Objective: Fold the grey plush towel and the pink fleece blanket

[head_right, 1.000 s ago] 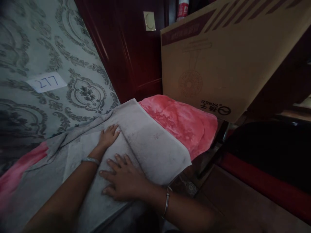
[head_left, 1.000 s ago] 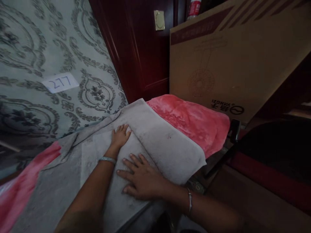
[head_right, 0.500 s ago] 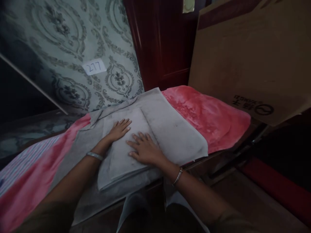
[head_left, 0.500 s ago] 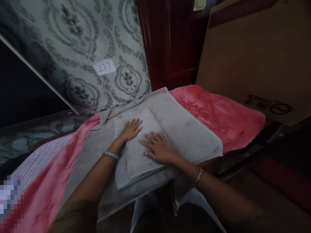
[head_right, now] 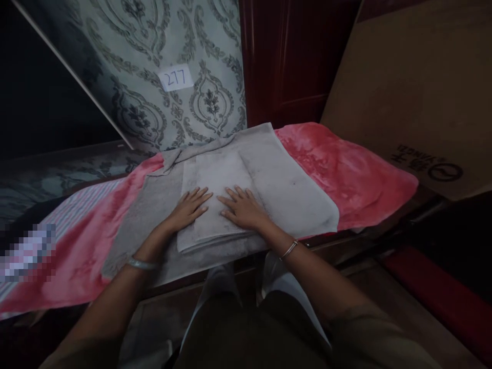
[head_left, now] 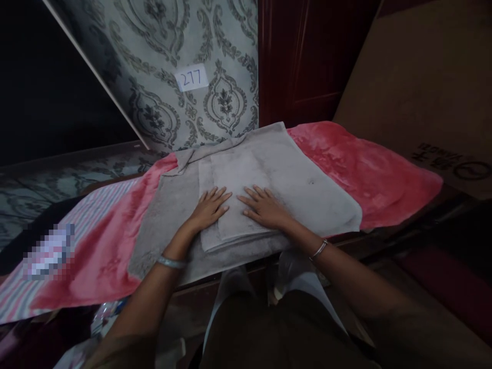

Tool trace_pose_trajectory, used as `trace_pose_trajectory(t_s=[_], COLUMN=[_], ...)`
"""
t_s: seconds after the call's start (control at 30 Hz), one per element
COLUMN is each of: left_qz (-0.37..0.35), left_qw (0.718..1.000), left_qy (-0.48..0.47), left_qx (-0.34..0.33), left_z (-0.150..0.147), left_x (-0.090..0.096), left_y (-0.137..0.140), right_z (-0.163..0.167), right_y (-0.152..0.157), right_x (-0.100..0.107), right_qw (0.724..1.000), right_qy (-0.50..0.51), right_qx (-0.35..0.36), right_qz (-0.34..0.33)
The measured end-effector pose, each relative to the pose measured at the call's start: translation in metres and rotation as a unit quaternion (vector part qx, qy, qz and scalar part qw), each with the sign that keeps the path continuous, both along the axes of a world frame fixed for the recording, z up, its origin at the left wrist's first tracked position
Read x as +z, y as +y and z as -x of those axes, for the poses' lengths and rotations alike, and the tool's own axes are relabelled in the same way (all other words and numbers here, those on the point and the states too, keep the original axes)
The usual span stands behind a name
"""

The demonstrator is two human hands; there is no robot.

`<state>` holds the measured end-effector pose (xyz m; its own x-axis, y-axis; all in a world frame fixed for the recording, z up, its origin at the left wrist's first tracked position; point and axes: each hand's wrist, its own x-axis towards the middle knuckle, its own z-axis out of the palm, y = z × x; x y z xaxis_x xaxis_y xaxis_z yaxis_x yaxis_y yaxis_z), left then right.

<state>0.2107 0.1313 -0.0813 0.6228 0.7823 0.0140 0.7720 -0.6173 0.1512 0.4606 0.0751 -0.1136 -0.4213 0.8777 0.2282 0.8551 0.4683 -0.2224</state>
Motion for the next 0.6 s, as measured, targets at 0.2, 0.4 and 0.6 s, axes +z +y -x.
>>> trace_pose_trajectory(t_s=[0.2,0.4,0.6], left_qz=[-0.018,-0.067,-0.118], left_qw=[0.997,0.991,0.986], left_qy=[-0.069,-0.094,-0.07], left_qx=[-0.001,-0.065,-0.098], left_z=[0.031,0.036,0.027], left_x=[-0.012,-0.01,-0.021], left_y=[-0.061,-0.101,-0.102], right_z=[-0.004,-0.014,-0.03], right_y=[0.006,-0.023,-0.055], right_x=[0.003,0.006,-0.001], right_qw=[1.0,0.996,0.995], right_qy=[0.004,0.008,0.006], right_qx=[0.008,0.088,0.099], right_qz=[0.018,0.029,-0.025])
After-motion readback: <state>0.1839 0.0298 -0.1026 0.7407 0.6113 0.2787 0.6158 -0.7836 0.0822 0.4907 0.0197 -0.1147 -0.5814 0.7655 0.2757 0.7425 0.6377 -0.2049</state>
